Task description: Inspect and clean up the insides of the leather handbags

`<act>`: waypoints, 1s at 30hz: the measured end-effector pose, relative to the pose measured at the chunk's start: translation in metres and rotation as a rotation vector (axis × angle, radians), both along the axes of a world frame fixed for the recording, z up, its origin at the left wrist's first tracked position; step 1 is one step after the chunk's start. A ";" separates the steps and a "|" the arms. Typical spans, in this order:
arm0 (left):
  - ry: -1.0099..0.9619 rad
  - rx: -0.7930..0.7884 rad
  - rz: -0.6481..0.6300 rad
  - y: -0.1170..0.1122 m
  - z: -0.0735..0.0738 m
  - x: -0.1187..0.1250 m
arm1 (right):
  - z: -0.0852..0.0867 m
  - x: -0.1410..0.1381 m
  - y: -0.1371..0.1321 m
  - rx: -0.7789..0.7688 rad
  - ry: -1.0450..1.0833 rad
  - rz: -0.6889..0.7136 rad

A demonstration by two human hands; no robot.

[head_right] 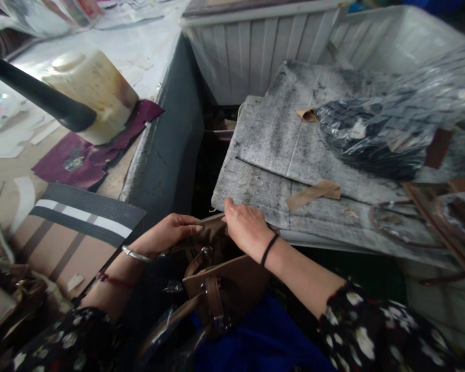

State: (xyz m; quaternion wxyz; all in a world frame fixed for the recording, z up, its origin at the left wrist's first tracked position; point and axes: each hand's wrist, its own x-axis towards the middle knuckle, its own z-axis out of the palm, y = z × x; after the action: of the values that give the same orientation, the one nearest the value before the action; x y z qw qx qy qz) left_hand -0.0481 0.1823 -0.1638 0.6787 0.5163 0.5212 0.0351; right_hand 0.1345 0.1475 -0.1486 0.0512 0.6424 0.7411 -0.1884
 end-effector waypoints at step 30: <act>-0.078 0.153 -0.376 -0.001 0.031 0.019 | 0.022 -0.005 -0.010 0.040 0.112 0.142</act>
State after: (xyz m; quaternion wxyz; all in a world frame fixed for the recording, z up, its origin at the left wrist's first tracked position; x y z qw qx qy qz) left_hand -0.0291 0.1809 -0.1325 0.6518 0.6528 0.3846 -0.0327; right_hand 0.1293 0.1379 -0.1268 0.0102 0.5775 0.7901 -0.2051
